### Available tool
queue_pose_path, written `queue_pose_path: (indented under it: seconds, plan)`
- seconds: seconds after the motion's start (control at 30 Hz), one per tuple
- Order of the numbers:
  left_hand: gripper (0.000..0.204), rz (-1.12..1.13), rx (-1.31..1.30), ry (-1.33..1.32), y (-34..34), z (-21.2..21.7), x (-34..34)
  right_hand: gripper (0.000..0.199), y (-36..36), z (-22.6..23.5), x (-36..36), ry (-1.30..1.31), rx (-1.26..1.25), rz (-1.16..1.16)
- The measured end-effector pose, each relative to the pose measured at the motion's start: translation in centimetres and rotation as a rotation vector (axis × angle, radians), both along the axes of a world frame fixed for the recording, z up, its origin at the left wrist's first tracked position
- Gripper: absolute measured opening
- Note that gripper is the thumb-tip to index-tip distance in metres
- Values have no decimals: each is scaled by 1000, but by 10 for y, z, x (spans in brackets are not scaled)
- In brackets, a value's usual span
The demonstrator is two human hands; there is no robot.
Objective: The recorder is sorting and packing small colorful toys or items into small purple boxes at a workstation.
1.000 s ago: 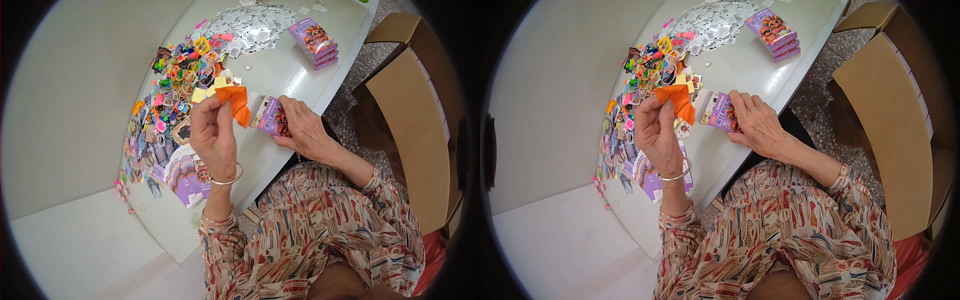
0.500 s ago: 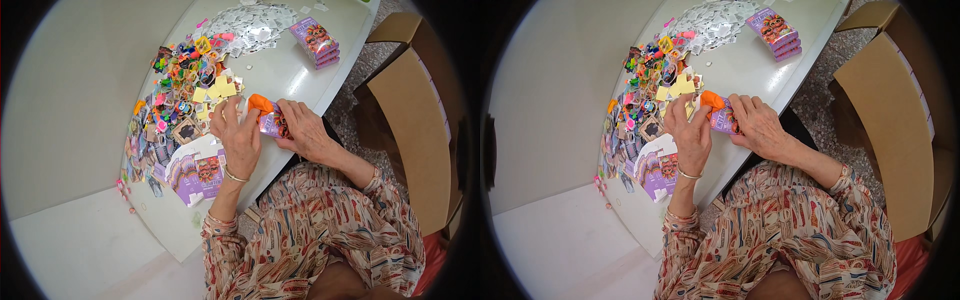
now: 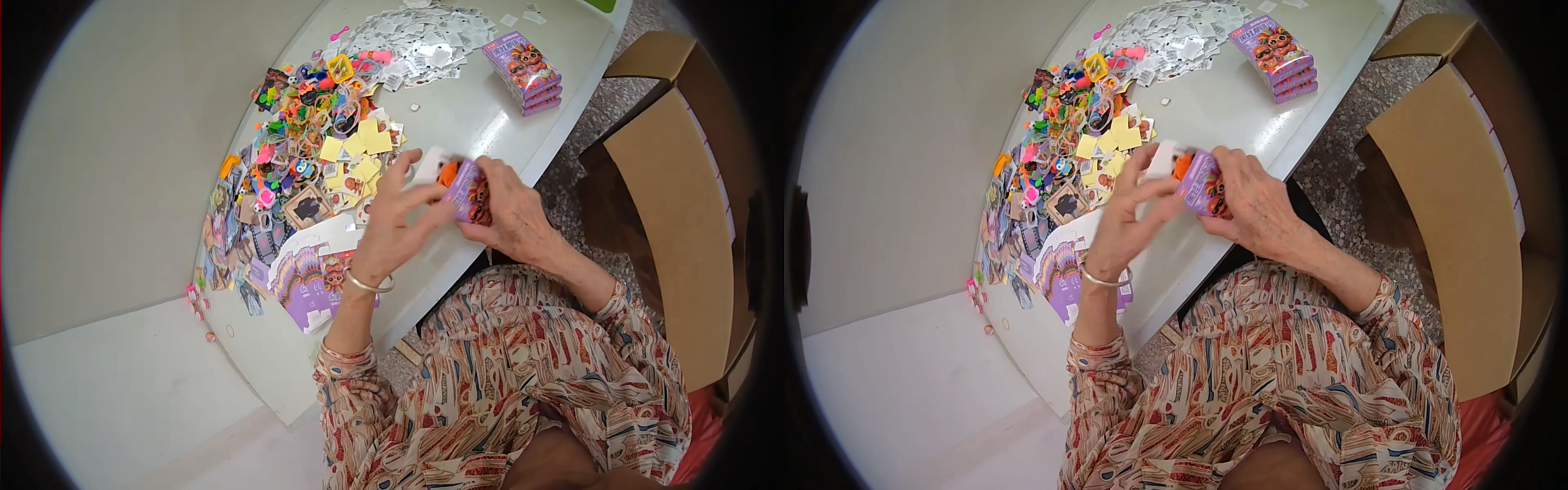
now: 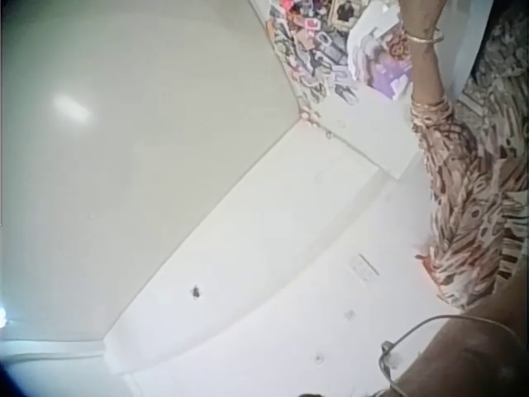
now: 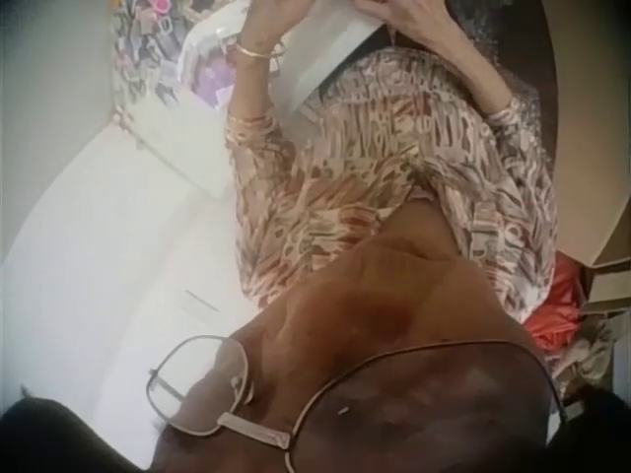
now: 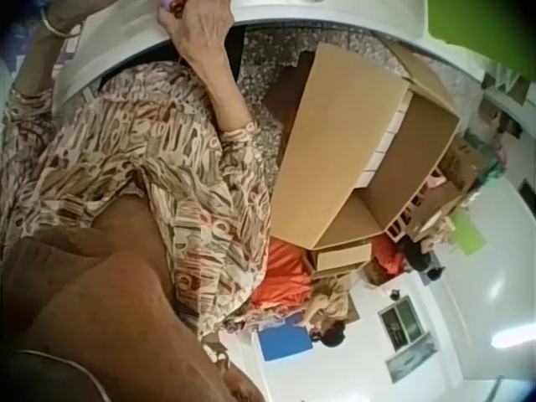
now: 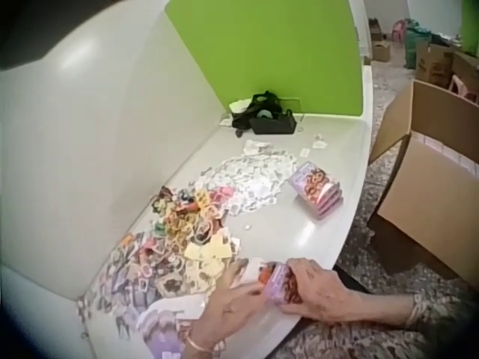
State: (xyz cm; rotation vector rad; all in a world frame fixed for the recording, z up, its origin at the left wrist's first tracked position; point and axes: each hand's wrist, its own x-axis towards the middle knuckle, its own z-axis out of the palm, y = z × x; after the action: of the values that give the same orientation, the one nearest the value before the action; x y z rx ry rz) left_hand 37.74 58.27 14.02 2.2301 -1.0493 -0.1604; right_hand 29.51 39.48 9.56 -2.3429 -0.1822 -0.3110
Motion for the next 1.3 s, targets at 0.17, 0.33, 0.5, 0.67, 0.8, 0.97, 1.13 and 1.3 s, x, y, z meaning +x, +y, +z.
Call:
queue_pose_path:
  seconds: [0.17,0.33,0.5,0.67,0.8,0.97,1.13,1.3]
  plan:
    - [27,604,-526,478,34,-6,29,85,-17,1,6,1,250,-258]
    - [27,353,9,-329,21,-43,28,85,-3,-43,12,-18,315,-221]
    - [22,321,144,-449,9,-60,23,79,-3,-49,9,-185,277,-188]
    - [16,285,-7,-418,13,-48,28,84,-5,-46,7,-206,146,-168]
    - [6,372,-391,135,-1,2,11,84,-9,-40,9,-163,155,-143]
    - [8,322,-739,344,-33,52,-15,84,-6,-31,13,-173,125,-112]
    - [7,288,-416,-33,-44,31,-6,84,0,-28,13,-194,128,-118]
    - [21,223,-220,-538,-47,23,-9,85,-2,-30,12,-184,131,-137]
